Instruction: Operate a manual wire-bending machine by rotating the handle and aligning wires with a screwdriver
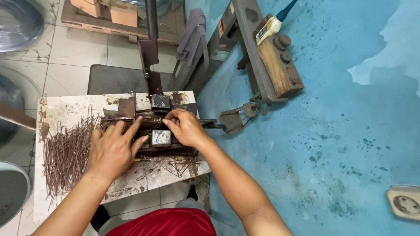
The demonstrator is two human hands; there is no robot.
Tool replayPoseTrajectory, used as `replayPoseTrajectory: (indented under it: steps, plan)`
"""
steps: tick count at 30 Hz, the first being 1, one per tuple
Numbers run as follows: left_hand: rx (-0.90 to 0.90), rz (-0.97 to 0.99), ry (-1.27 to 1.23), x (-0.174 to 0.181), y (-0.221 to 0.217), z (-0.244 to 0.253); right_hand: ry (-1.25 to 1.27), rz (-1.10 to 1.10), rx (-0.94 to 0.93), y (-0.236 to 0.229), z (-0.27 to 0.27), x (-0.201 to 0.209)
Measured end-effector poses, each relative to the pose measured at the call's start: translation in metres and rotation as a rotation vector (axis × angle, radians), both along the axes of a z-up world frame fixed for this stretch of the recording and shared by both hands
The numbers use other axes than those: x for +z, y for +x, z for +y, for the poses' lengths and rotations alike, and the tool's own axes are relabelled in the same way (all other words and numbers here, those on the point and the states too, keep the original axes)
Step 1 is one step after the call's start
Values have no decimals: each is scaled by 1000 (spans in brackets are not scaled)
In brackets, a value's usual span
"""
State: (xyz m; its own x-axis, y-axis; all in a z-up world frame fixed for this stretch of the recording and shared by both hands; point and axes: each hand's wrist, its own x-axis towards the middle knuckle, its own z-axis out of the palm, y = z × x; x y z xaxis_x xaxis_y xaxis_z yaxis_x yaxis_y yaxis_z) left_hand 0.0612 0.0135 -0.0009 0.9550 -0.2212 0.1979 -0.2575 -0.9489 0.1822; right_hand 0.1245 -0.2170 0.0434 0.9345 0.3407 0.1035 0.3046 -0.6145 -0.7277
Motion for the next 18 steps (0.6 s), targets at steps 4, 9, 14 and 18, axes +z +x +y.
replayPoseTrajectory:
  steps: [4,9,14,18]
  plan:
    - [3,144,59,12,6,-9,0,-22,-84,-13,6,-2]
    - [-12,261,-81,29,23,-12,-33,-148,-142,-58,36,-37]
    - [13,341,-148,17,31,-16,-8,-172,-27,-96,55,-27]
    - [71,341,-165,28,28,-25,55,-30,44,-99,33,-9]
